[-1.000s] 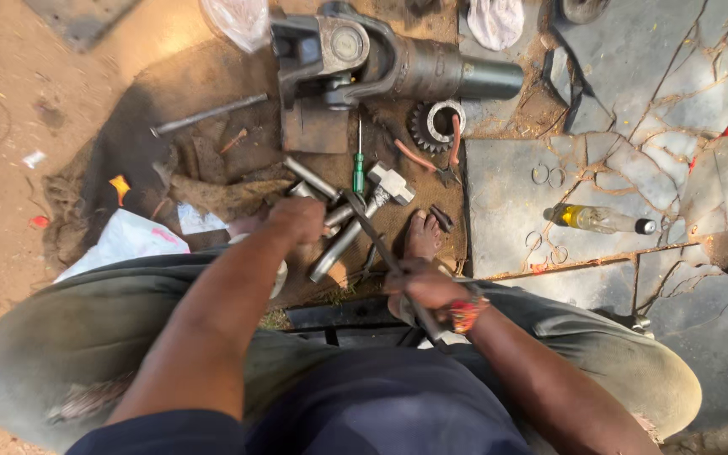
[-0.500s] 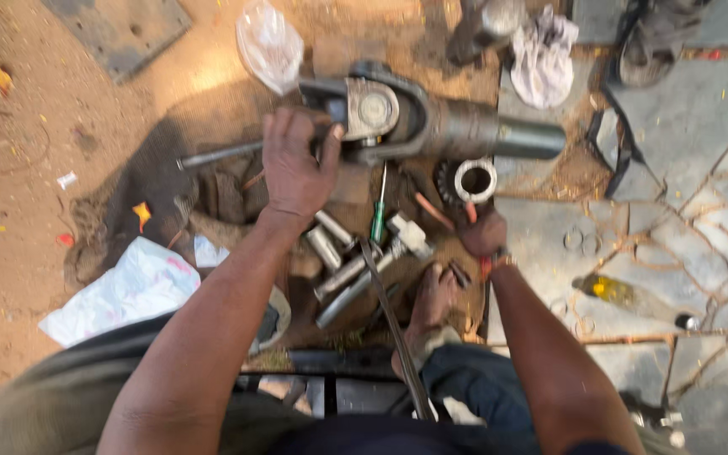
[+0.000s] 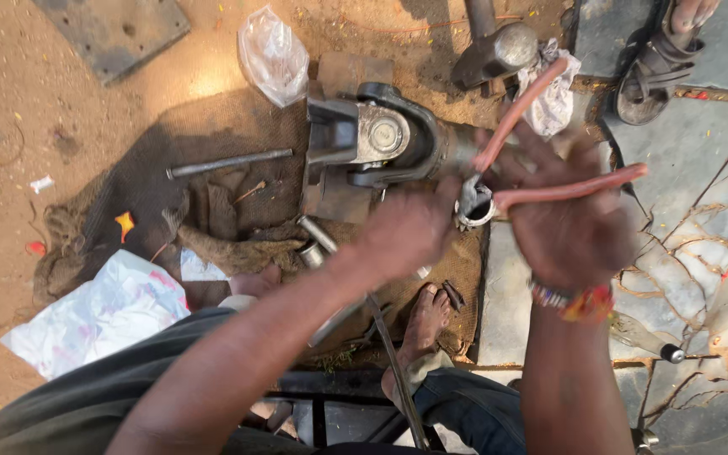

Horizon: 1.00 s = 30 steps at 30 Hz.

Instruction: The person sits on the ground and uses pliers and a hammer to adjust a metal mechanical component. They repeatedly grip the part with pliers while another person strikes it with a hammer, then switch to using a screwdriver to manipulate internal components.

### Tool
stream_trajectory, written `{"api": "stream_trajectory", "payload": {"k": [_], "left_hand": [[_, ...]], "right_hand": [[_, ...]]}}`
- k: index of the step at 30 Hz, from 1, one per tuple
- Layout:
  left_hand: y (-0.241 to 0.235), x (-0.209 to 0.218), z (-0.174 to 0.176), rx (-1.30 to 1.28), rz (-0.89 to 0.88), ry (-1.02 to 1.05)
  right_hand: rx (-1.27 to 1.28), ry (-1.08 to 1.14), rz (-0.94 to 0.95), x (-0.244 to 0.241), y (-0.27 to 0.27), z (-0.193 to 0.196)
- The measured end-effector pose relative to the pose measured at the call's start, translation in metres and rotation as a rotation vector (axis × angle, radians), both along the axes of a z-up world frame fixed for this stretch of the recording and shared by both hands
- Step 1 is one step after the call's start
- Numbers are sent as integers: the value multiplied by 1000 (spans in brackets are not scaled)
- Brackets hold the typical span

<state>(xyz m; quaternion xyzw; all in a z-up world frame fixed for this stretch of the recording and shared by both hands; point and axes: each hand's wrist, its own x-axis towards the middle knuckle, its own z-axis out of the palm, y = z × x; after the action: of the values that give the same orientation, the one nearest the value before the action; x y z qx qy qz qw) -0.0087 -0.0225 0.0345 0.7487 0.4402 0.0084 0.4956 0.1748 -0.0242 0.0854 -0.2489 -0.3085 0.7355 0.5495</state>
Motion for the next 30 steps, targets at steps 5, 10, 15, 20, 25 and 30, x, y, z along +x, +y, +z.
{"api": "stream_trajectory", "payload": {"k": [5, 10, 15, 20, 25, 30], "left_hand": [[39, -36, -6, 202, 4, -39], [68, -79, -61, 603, 438, -157], [60, -64, -72, 437, 521, -59], [60, -71, -63, 542, 548, -178], [60, -73, -61, 489, 547, -170], [59, -73, -61, 508, 549, -158]], "right_hand": [[-100, 56, -192, 1, 29, -32], [62, -128, -342, -14, 46, -60], [179, -275, -402, -36, 45, -75], [169, -402, -400, -43, 46, -69], [276, -503, -400, -49, 46, -70], [414, -662, -443, -63, 40, -71]]}}
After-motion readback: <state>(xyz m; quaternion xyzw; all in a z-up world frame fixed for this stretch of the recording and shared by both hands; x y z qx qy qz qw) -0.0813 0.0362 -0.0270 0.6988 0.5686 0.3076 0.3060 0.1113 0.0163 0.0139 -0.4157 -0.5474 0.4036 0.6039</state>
